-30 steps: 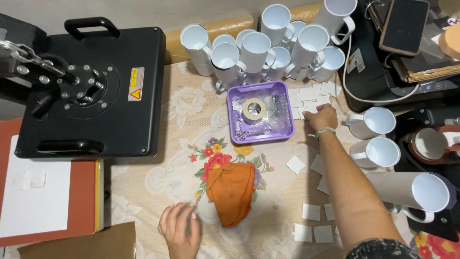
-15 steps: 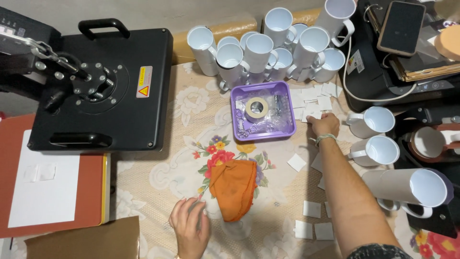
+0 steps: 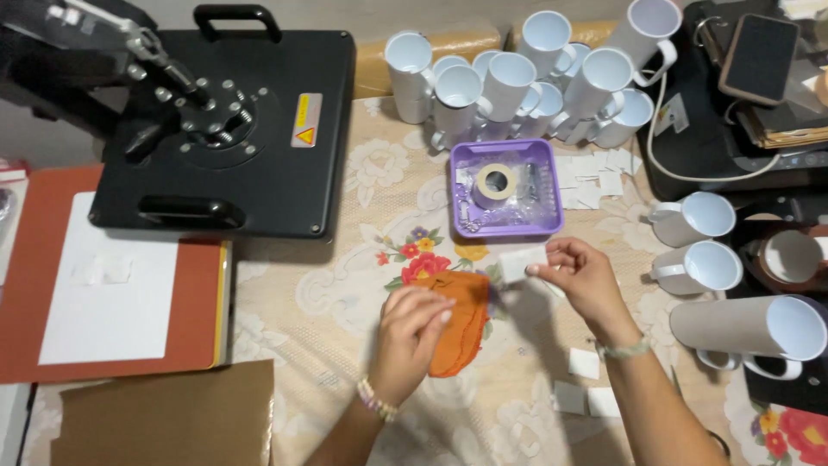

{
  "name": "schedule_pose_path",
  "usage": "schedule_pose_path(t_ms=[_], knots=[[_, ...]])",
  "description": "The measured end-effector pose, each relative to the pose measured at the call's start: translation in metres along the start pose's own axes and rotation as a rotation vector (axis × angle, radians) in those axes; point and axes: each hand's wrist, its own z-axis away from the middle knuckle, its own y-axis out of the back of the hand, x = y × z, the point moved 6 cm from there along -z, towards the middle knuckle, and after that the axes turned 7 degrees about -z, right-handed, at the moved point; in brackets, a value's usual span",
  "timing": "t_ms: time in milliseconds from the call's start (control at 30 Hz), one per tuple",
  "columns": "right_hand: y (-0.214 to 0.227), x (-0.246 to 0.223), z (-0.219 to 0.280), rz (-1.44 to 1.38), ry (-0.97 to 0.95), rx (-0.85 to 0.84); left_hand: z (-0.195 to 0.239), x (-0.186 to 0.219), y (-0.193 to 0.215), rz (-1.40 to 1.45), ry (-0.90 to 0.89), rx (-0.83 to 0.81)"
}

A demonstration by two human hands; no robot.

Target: Operating a heat press to apply transfers to small patches

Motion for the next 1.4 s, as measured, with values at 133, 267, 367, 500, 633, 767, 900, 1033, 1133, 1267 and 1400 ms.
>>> schedule_pose_path(t_ms=[133,267,367,500,633,767,900,1033,1133,1267,1400], knots=[[-0.079,-0.027,0.077,0.148,0.12,-0.247,-0.019,-0.009,0.032,0.217,0.05,-0.171],[-0.156,-0.038,0.119,0.293,0.19,-0.299,0.01,-0.018,0.093,0.254,0.031,-0.234],[-0.226,-0.035,0.149,0.344,0.207,-0.346,0.048,-0.047,0.148,0.216,0.024,-0.234],[-0.321,-0.031,0.183,0.41,0.246,-0.382,0.083,-0.086,0.232,0.18,-0.015,-0.178],[-0.408,-0.026,0.228,0.397,0.222,-0.416,0.129,-0.116,0.307,0.144,0.035,-0.063],[-0.457,-0.006,0.239,0.223,0.237,-0.411,0.15,-0.133,0.36,0.169,0.099,0.096],[-0.491,0.017,0.259,0.172,0.13,-0.468,0.173,-0.161,0.375,0.236,0.289,0.281],[-0.515,0.037,0.254,0.024,-0.009,-0.396,0.184,-0.187,0.375,0.322,0.43,0.346],[-0.537,0.05,0.236,-0.021,0.001,-0.446,0.194,-0.214,0.372,0.279,0.506,0.341],[-0.57,0.079,0.17,-0.058,-0.09,-0.409,0.204,-0.249,0.375,0.287,0.657,0.232],[-0.605,0.101,0.098,0.135,-0.094,-0.196,0.234,-0.282,0.388,0.326,0.703,0.254]])
